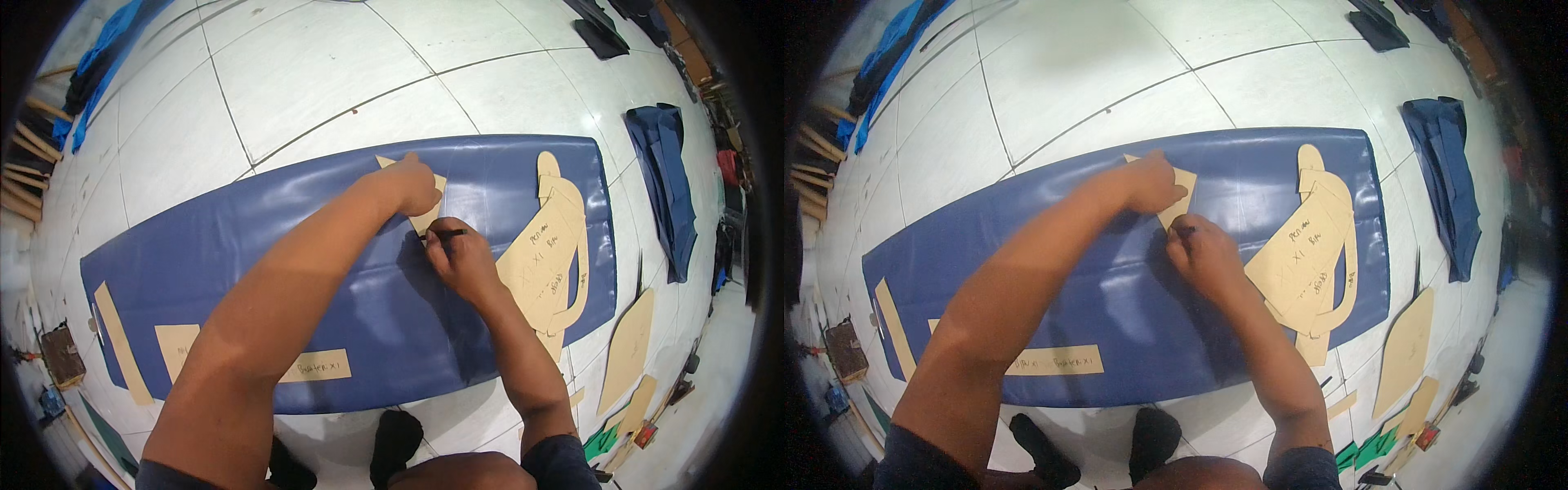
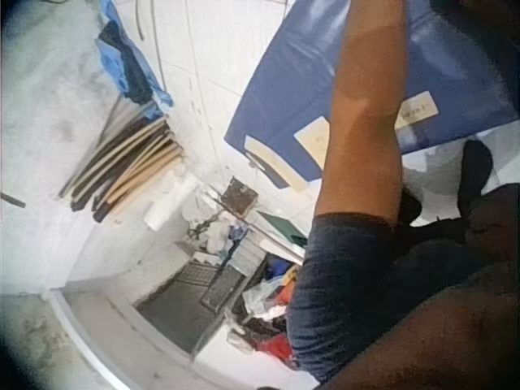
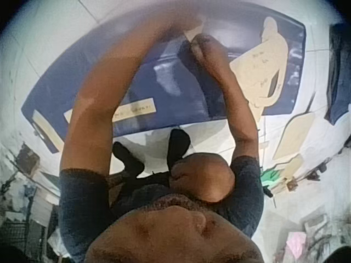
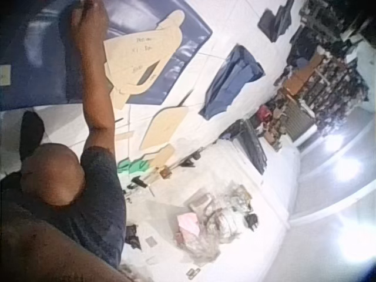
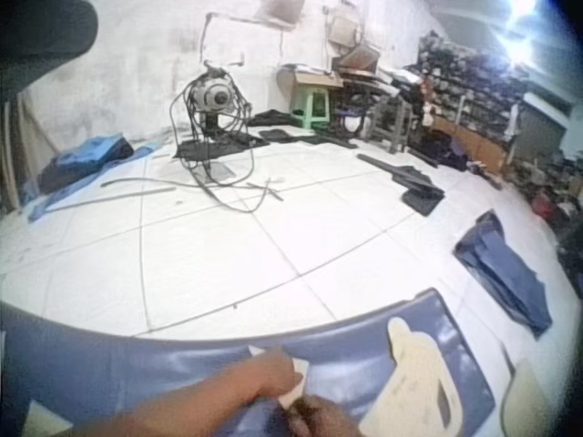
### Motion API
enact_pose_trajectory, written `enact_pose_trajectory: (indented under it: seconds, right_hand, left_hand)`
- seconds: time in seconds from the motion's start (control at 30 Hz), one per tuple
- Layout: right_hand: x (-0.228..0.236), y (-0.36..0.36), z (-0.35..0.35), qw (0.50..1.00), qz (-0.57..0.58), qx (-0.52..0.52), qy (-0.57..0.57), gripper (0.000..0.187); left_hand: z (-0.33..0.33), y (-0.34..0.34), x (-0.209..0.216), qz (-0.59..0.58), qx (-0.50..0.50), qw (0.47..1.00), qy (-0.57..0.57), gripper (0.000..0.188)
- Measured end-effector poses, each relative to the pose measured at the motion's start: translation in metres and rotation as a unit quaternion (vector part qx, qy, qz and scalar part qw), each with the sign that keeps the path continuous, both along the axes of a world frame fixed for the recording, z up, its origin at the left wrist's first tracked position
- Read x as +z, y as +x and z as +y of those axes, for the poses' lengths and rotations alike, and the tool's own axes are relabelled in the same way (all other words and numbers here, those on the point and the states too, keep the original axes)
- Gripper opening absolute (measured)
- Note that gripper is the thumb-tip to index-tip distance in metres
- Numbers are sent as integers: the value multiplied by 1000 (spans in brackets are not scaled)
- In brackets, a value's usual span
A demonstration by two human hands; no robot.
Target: The person positions cardboard pattern templates on a blue sheet of material on the floor and traces around their edges using a pen.
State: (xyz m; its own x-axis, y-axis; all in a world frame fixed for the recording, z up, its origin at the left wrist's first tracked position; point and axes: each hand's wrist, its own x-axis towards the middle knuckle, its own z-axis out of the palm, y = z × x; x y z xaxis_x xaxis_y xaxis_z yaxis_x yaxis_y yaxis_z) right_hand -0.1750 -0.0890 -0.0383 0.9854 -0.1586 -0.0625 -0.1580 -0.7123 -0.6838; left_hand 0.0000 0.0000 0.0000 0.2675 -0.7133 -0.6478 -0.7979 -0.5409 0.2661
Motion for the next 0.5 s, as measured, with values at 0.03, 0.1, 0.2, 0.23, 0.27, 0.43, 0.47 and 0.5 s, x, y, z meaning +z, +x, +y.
enact_pose_trajectory:
  seconds: [0.03, 0.1, 0.2, 0.23, 0.27, 0.43, 0.47, 0.5]
  right_hand:
    - [1, 2, 1, 999, -31, 5, 2, 24]
    - [0, 11, 6, 998, -67, 9, 5, 20]
    - [-3, 16, 12, 995, -101, 14, 14, 17]
    - [-1, 10, 10, 996, -84, 15, 8, 17]
    - [1, 4, 8, 998, -67, 16, 1, 17]
    - [4, -18, 2, 999, -30, 12, -5, 17]
    - [3, -20, 0, 999, -52, 13, -2, 17]
    - [4, -20, 1, 999, -50, 12, -3, 17]
  left_hand:
    - [5, 0, 2, 13, 18, 999, -41, 44]
    - [10, 2, 4, 22, 35, 996, -81, 57]
    - [11, 6, 3, -10, -47, 998, -45, 58]
    - [11, 2, 3, -4, -15, 998, -58, 58]
    - [11, -1, 2, 1, 2, 998, -66, 58]
    - [14, -19, -11, -14, 96, 987, -126, 49]
    - [14, -23, -13, -32, 108, 983, -143, 43]
    - [14, -26, -15, -30, 107, 983, -144, 43]
